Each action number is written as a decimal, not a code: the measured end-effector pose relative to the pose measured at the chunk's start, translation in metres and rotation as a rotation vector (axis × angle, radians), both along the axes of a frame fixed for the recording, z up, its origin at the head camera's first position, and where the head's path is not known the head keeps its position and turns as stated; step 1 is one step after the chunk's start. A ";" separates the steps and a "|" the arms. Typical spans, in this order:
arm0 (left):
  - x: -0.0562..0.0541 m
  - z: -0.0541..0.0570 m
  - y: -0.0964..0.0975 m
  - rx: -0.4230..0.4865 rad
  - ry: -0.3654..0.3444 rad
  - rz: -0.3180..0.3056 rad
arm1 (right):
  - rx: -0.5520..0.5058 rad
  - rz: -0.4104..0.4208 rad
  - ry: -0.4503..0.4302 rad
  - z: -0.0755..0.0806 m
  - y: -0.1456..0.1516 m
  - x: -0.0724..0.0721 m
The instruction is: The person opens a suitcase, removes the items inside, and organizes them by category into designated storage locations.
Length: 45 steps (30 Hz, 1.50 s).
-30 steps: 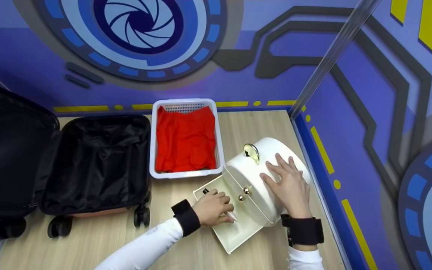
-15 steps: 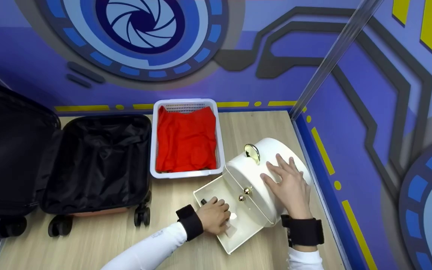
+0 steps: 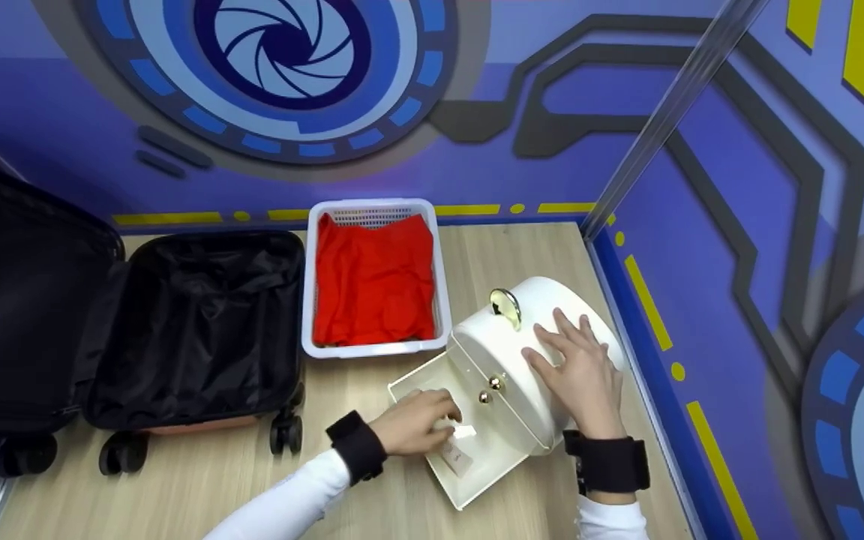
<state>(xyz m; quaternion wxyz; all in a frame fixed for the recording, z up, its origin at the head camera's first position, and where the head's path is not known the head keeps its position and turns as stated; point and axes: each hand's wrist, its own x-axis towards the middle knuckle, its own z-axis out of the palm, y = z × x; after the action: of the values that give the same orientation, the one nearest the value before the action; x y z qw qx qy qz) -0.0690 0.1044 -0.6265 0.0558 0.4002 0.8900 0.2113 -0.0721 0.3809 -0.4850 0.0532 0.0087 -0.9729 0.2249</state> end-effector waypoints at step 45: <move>0.044 -0.066 -0.041 0.704 -0.903 0.544 | -0.011 -0.002 0.008 -0.002 0.000 -0.001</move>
<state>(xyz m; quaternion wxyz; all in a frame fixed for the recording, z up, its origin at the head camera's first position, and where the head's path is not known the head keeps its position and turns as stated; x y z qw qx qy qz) -0.0253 0.0635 -0.6930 0.2353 0.0253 0.7259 0.6458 -0.0728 0.3805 -0.4870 0.0573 0.0081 -0.9714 0.2301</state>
